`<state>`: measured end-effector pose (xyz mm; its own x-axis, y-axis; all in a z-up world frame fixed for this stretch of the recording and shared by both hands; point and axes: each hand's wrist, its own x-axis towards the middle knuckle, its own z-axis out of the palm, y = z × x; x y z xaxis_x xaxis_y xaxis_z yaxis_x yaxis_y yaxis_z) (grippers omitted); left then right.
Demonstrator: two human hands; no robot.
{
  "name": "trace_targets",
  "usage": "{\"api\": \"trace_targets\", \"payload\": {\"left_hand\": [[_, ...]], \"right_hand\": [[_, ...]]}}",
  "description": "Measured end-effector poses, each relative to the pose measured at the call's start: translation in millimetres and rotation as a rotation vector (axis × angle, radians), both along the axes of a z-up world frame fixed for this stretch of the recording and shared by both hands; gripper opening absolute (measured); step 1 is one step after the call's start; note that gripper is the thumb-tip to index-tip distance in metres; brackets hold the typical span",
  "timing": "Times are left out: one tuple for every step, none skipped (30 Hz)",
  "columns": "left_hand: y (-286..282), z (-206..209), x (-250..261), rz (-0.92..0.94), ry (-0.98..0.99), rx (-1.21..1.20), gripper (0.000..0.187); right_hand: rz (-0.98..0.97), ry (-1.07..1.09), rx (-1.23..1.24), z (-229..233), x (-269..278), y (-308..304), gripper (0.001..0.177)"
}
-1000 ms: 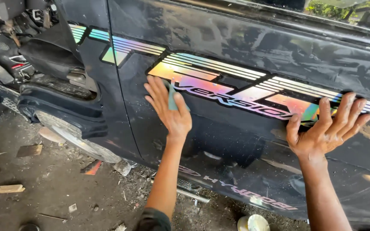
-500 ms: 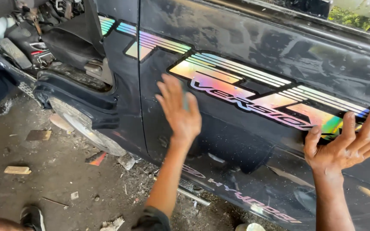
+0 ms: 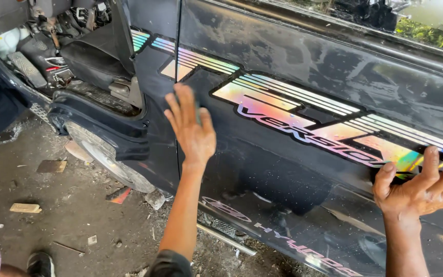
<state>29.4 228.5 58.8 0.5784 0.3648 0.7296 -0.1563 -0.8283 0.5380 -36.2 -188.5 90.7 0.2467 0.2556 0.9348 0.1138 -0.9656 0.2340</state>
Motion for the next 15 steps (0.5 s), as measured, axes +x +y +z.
{"api": "trace_targets", "payload": {"left_hand": [[7, -7, 1, 0.022, -0.015, -0.085, 0.061], [-3, 0, 0, 0.019, -0.011, -0.083, 0.061], [-12, 10, 2, -0.084, -0.096, -0.067, 0.061], [-21, 19, 3, -0.187, -0.180, -0.050, 0.062], [-18, 22, -3, -0.186, -0.175, -0.051, 0.062], [-16, 24, -10, -0.127, -0.087, 0.010, 0.061], [-13, 29, -15, -0.064, -0.006, 0.072, 0.060], [-10, 16, -11, -0.059, -0.008, 0.073, 0.060], [-8, 4, -7, -0.038, -0.018, -0.061, 0.061], [-5, -9, -4, -0.016, -0.028, -0.194, 0.062], [-16, 1, -4, -0.017, -0.029, -0.195, 0.062], [-25, 11, -4, -0.069, -0.096, -0.169, 0.063], [-34, 22, -4, -0.120, -0.163, -0.141, 0.064], [-37, 26, -6, -0.119, -0.165, -0.141, 0.064], [-42, 30, -8, -0.108, -0.108, -0.042, 0.062]], "right_hand": [[-0.016, -0.005, 0.005, -1, -2, 2, 0.058], [-0.019, -0.001, 0.007, -3, -4, 1, 0.058], [-0.021, -0.003, 0.004, -2, -3, 1, 0.058], [-0.022, -0.005, 0.001, -2, -2, 2, 0.058], [-0.021, 0.000, 0.000, -2, -4, 3, 0.058], [-0.007, 0.016, 0.022, -2, -6, 5, 0.058], [0.011, 0.025, 0.045, 0, -5, 6, 0.057], [0.016, 0.023, 0.045, 0, -4, 6, 0.057], [0.008, 0.021, 0.040, -1, -4, 5, 0.056], [0.000, 0.019, 0.034, -2, -4, 4, 0.055], [-0.001, 0.018, 0.034, -2, -4, 4, 0.055], [0.003, 0.004, 0.035, -2, -4, 4, 0.056], [0.008, -0.010, 0.037, -1, -3, 5, 0.056], [0.009, -0.011, 0.038, -6, 4, -1, 0.056], [-0.004, -0.026, 0.020, -12, 8, -9, 0.060]]}}
